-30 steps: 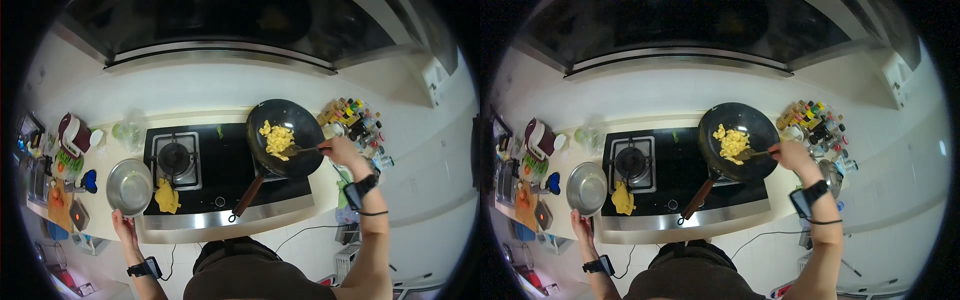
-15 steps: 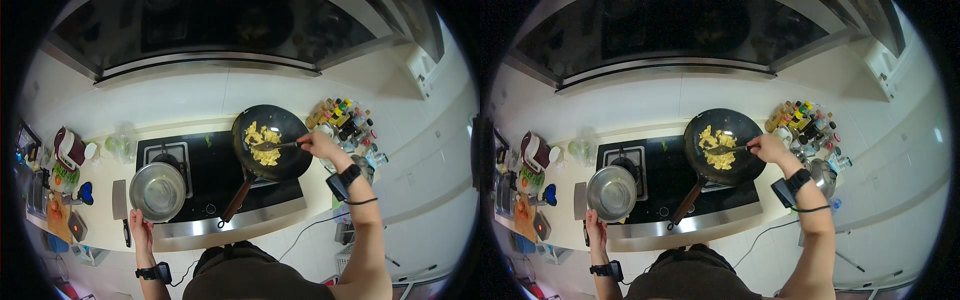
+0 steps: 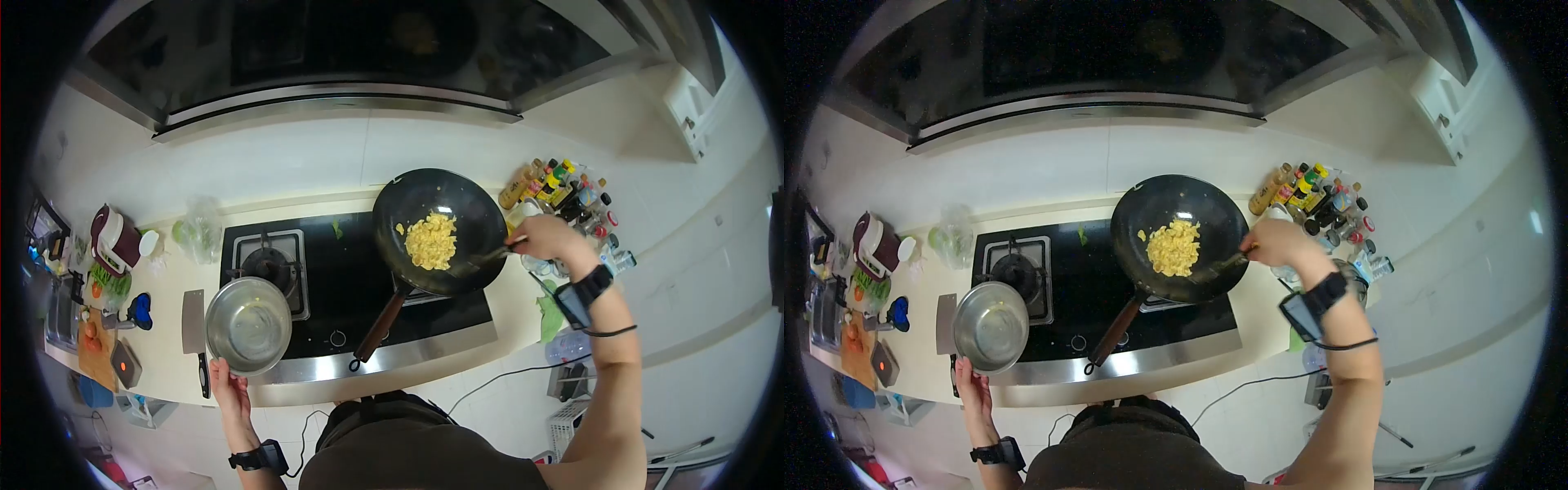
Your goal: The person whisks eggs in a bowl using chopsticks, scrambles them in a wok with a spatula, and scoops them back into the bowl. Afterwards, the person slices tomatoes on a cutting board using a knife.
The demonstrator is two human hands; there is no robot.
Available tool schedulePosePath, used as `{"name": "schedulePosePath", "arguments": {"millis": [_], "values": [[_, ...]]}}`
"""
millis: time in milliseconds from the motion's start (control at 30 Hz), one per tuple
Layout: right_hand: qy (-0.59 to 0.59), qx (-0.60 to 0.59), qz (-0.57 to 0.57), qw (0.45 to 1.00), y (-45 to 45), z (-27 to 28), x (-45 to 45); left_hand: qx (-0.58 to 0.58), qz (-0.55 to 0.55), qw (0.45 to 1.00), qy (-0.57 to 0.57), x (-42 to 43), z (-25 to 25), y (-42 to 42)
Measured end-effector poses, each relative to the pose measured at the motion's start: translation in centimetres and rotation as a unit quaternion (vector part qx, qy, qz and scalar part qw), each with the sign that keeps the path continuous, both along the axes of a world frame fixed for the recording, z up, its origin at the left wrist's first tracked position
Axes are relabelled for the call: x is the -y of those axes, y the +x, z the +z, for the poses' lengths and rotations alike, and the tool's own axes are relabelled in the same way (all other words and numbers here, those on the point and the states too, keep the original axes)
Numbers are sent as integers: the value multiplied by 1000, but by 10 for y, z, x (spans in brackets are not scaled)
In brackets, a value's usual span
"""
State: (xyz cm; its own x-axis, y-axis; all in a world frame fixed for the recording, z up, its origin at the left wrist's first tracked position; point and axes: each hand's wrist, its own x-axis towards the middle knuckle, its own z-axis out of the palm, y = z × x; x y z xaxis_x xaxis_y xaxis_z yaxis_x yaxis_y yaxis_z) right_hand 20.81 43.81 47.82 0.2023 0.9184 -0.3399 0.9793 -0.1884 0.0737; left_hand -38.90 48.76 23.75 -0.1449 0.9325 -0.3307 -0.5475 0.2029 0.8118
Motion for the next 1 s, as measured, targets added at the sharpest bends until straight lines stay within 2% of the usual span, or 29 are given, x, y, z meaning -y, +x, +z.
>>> {"name": "schedulePosePath", "arguments": {"millis": [67,133,233,267,333,367,400,500,533,600,633,667,733,800,833,867,933,967,1000], "values": [[82,24,10,996,-9,-40,-3,10,-23,1000,10,3,-4,2],[120,11,0,993,-11,-41,-1,5,-29,999,12,2,0,9],[61,65,-19,996,9,-12,13,18,-39,999,19,5,2,10],[60,64,-18,996,12,-15,10,18,-38,999,19,6,2,12],[68,156,-7,985,25,-38,3,7,-53,998,22,6,-2,18],[120,132,3,984,33,-62,-3,7,-52,998,22,5,-5,23],[120,132,4,984,28,-66,-4,3,-69,997,28,3,-5,28],[216,92,59,970,11,-70,-10,-9,-82,996,36,-3,3,35],[216,89,60,971,9,-55,-4,-13,-82,996,30,-2,5,36],[50,21,-37,998,3,-19,11,-9,-77,996,33,-1,3,34],[13,-3,-35,999,5,-18,19,-3,-72,997,39,-2,2,35],[14,-3,-36,999,1,-24,21,-3,-73,997,40,-3,2,36],[25,-141,-47,989,-15,-49,20,-4,-74,997,28,-2,1,41],[182,-173,-1,968,-14,-111,7,-4,-89,996,25,-3,3,48],[212,-236,-42,947,-19,-109,1,-6,-103,994,22,-6,6,52],[216,-236,-45,946,-9,-109,2,-7,-106,994,26,-7,10,54],[229,-309,-106,917,25,-108,12,-11,-96,995,24,-6,17,56],[195,-319,-100,922,28,-77,25,-9,-95,995,23,-6,15,55],[100,-267,-121,951,45,-64,35,-4,-94,995,31,-4,12,51]]}}
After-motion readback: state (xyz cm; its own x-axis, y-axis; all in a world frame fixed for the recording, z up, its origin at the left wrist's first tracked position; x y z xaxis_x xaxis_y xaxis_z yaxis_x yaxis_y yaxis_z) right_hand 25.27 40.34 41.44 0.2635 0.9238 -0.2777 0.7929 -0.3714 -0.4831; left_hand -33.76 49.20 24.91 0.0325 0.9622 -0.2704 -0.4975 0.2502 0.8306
